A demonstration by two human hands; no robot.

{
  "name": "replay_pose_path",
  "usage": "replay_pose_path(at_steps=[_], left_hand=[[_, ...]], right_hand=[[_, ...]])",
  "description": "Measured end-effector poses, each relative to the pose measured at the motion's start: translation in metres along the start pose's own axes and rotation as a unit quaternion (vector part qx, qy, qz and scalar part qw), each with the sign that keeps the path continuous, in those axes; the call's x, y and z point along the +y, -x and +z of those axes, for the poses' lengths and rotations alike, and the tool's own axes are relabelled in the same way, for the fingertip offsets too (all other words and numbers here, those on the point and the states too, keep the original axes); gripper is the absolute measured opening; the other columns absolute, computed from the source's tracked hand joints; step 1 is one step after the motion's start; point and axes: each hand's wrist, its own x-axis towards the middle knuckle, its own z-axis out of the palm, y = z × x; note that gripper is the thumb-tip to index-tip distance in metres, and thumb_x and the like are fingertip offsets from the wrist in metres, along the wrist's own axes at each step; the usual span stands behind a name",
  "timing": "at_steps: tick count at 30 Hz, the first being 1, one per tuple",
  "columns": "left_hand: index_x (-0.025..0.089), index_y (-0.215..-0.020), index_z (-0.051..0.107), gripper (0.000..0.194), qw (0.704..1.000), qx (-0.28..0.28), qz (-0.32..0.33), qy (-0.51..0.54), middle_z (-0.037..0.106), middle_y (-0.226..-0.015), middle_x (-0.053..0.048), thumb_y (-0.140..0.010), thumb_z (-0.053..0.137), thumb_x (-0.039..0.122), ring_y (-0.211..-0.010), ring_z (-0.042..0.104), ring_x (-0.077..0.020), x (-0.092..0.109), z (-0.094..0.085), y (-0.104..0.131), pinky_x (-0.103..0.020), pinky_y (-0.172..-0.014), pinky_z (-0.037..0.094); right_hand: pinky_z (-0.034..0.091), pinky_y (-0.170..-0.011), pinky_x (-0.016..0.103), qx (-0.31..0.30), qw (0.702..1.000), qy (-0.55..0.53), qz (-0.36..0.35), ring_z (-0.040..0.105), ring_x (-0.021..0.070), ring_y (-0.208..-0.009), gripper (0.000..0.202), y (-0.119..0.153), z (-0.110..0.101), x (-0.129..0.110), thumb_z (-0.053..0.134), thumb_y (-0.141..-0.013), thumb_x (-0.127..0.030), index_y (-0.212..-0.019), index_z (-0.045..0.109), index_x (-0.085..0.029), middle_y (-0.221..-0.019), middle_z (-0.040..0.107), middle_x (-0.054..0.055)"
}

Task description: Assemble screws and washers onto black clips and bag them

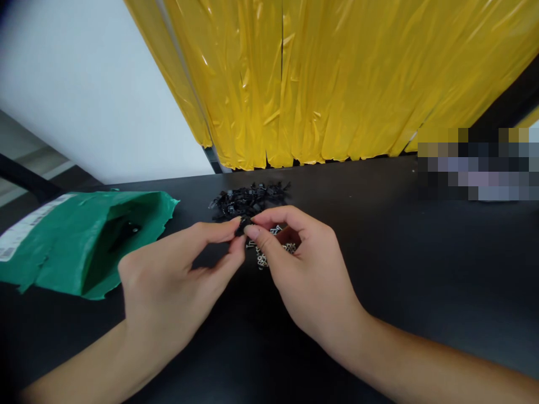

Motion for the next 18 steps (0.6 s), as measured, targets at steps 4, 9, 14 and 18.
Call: replay_pose_path(at_steps=[4,9,14,18], left_hand=[[0.027,-0.101,0.075,0.015,1.0,0.0,-0.013,-0.005,0.082,-0.087,0.003,-0.098,0.061,0.023,-0.072,0.076,-0.0166,0.0,-0.0019,-0.0001,-0.027,-0.066,0.057],[0.025,-0.099,0.074,0.011,1.0,0.014,-0.012,0.014,0.082,-0.084,0.003,-0.096,0.065,0.021,-0.069,0.076,-0.0149,-0.0011,-0.0015,-0.0013,-0.025,-0.065,0.059],[0.022,-0.094,0.073,0.014,0.993,0.096,0.013,0.061,0.08,-0.076,0.005,-0.085,0.074,0.011,-0.06,0.074,-0.0137,-0.0014,0.0048,-0.0015,-0.025,-0.062,0.061],[0.02,-0.093,0.074,0.013,0.992,0.102,0.015,0.069,0.079,-0.075,0.005,-0.084,0.075,0.01,-0.062,0.075,-0.0132,-0.0014,0.0065,-0.0005,-0.023,-0.061,0.061]], right_hand=[[0.051,-0.057,0.02,-0.008,1.0,0.014,-0.011,0.065,0.0113,-0.067,0.007,0.0006,-0.0003,-0.0017,0.075,-0.092,-0.029,-0.089,0.079,-0.024,-0.076,0.074,-0.002],[0.051,-0.059,0.021,-0.019,0.999,0.013,-0.029,0.064,0.0108,-0.069,0.012,0.0015,0.0005,-0.0023,0.071,-0.096,-0.033,-0.095,0.078,-0.024,-0.08,0.073,-0.002],[0.052,-0.06,0.02,-0.028,0.999,-0.03,0.019,0.064,0.0108,-0.068,0.01,0.0008,0.0008,-0.0017,0.076,-0.092,-0.034,-0.095,0.075,-0.024,-0.08,0.073,-0.003],[0.048,-0.058,0.021,-0.039,0.999,-0.016,0.015,0.058,0.0108,-0.066,0.02,0.0006,0.0008,-0.0023,0.067,-0.099,-0.037,-0.088,0.076,-0.023,-0.071,0.066,-0.003]])
